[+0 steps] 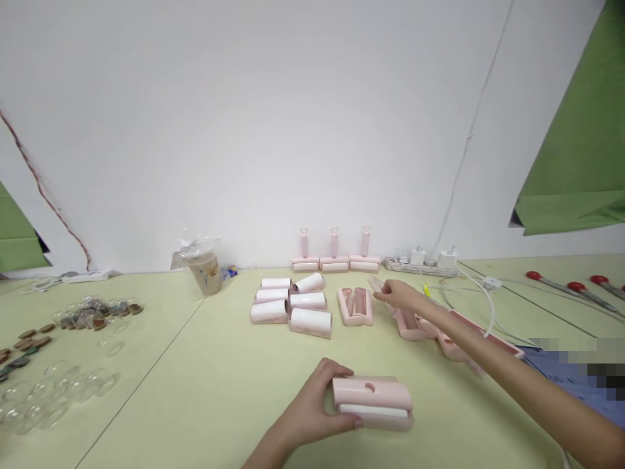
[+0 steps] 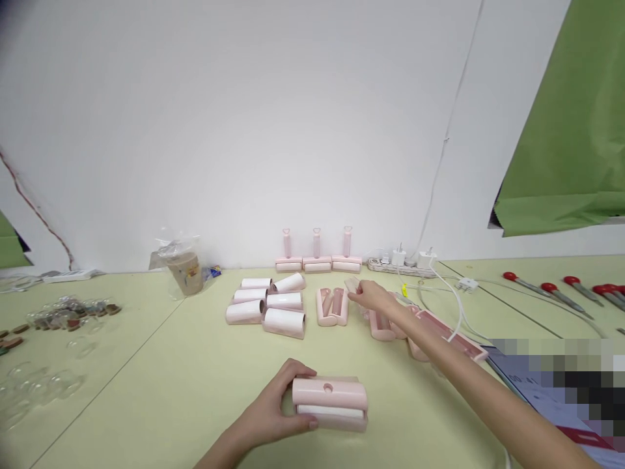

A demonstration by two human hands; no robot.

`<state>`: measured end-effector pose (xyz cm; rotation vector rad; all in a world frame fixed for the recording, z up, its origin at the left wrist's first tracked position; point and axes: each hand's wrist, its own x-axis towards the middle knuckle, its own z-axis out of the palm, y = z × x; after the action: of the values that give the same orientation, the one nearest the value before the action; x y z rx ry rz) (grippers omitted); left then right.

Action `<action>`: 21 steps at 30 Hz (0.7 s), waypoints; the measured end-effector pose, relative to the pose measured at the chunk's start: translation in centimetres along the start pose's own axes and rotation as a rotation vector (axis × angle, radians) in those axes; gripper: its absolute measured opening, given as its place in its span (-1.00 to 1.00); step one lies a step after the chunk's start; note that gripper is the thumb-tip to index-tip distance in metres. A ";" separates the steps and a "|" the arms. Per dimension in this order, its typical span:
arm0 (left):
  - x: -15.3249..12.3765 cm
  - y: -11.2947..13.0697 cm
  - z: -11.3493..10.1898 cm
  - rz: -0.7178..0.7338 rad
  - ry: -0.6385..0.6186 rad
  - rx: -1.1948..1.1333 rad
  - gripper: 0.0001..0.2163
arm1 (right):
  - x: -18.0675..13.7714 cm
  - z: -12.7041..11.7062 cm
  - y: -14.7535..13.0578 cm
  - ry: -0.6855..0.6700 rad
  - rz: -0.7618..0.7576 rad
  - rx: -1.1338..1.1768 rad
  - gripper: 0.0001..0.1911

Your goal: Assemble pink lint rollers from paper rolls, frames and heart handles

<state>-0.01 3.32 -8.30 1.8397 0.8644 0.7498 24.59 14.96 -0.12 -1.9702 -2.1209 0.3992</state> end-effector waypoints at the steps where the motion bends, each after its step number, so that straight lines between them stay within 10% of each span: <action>1: 0.0 0.0 0.0 -0.004 0.004 -0.005 -0.52 | -0.9 -0.6 -0.4 -0.016 -0.042 0.075 -0.70; 10: 0.1 -0.2 0.2 0.008 0.020 -0.011 -0.52 | -10.7 1.1 -4.3 -0.146 -0.440 0.470 -0.89; 21: 0.1 -0.1 0.2 -0.005 0.027 -0.023 -0.53 | -10.8 1.2 -4.1 -0.171 -0.433 0.439 -0.90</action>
<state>0.13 3.33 -8.44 1.8097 0.8739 0.7801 21.17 3.83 0.42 -1.2405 -2.2363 0.8796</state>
